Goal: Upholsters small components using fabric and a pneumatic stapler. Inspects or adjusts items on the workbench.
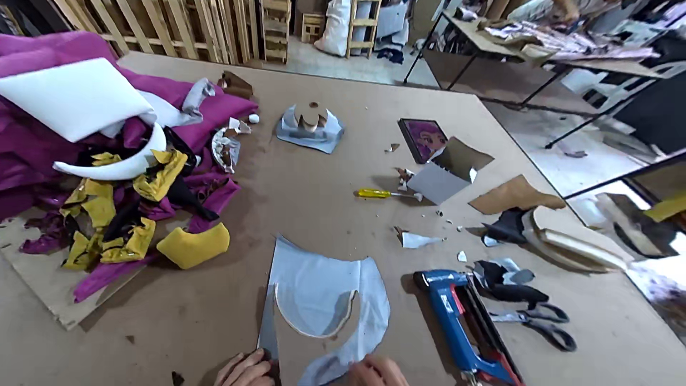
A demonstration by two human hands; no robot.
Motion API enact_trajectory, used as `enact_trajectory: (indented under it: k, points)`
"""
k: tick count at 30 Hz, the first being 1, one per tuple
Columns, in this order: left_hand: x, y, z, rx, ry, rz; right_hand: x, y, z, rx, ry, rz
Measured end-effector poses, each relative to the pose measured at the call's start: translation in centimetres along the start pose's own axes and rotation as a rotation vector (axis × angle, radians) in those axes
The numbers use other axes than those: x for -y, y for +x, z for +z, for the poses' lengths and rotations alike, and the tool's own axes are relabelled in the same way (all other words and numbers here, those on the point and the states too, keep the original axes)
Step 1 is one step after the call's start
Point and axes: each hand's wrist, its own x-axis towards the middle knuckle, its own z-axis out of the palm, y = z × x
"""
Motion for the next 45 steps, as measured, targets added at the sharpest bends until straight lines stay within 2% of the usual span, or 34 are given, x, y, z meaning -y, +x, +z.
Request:
enact_trajectory:
  k: [3,5,7,11,14,17,19,21,23,25,27,29,31,33,35,42,45]
  points:
    - [-2.4,2.0,-1.3,-0.153,-0.102,-0.243,0.3,2.7,-1.8,0.080,-0.040,-0.075]
    - [-3.4,5.3,-1.8,-0.158,-0.135,-0.423,0.1,5.2,-0.4,0.171,-0.092,-0.161]
    - [-3.7,7.6,-1.5,-0.186,-0.217,-0.523,-0.7,6.0,1.6,0.141,-0.105,-0.234]
    - [-4.9,9.1,-2.1,-0.336,-0.334,-0.439,0.0,6.6,0.3,0.032,-0.070,-0.208]
    - [-3.7,10.3,-1.1,-0.264,-0.359,-0.479,-1.2,7.2,1.1,0.000,-0.108,-0.198]
    - [-1.5,10.6,0.2,-0.119,-0.358,-0.538,-2.5,7.5,2.1,0.064,-0.141,-0.179]
    - [-0.6,9.9,-0.1,-0.138,-0.344,-0.467,-1.1,7.6,0.6,0.111,-0.197,-0.144]
    - [0.3,9.1,-0.6,-0.266,-0.272,-0.360,2.3,8.3,-0.3,0.087,-0.227,-0.158]
    - [1.7,9.5,-0.9,-0.377,-0.162,-0.246,5.5,9.4,1.6,0.105,-0.196,-0.191]
    - [3.0,11.1,-1.5,-0.371,-0.091,-0.108,7.0,10.0,5.1,0.146,-0.199,-0.164]
    - [4.6,14.0,-2.9,-0.258,-0.008,0.054,7.3,10.5,7.1,0.128,-0.214,-0.101]
    - [5.8,17.3,-4.5,-0.049,0.088,0.243,7.0,10.5,8.0,0.055,-0.227,-0.084]
    - [6.0,20.4,-6.0,0.208,0.174,0.361,6.7,10.2,8.5,0.000,-0.248,-0.107]
    - [6.4,22.7,-6.7,0.379,0.204,0.439,6.7,10.1,8.8,-0.019,-0.268,-0.126]
    - [6.7,24.0,-6.8,0.446,0.208,0.497,6.7,10.0,8.8,-0.011,-0.280,-0.128]
    - [6.8,25.6,-6.6,0.529,0.204,0.533,7.7,10.3,8.4,0.091,-0.352,-0.052]
    - [7.1,25.8,-6.6,0.540,0.204,0.530,7.7,10.2,9.0,0.052,-0.406,-0.046]
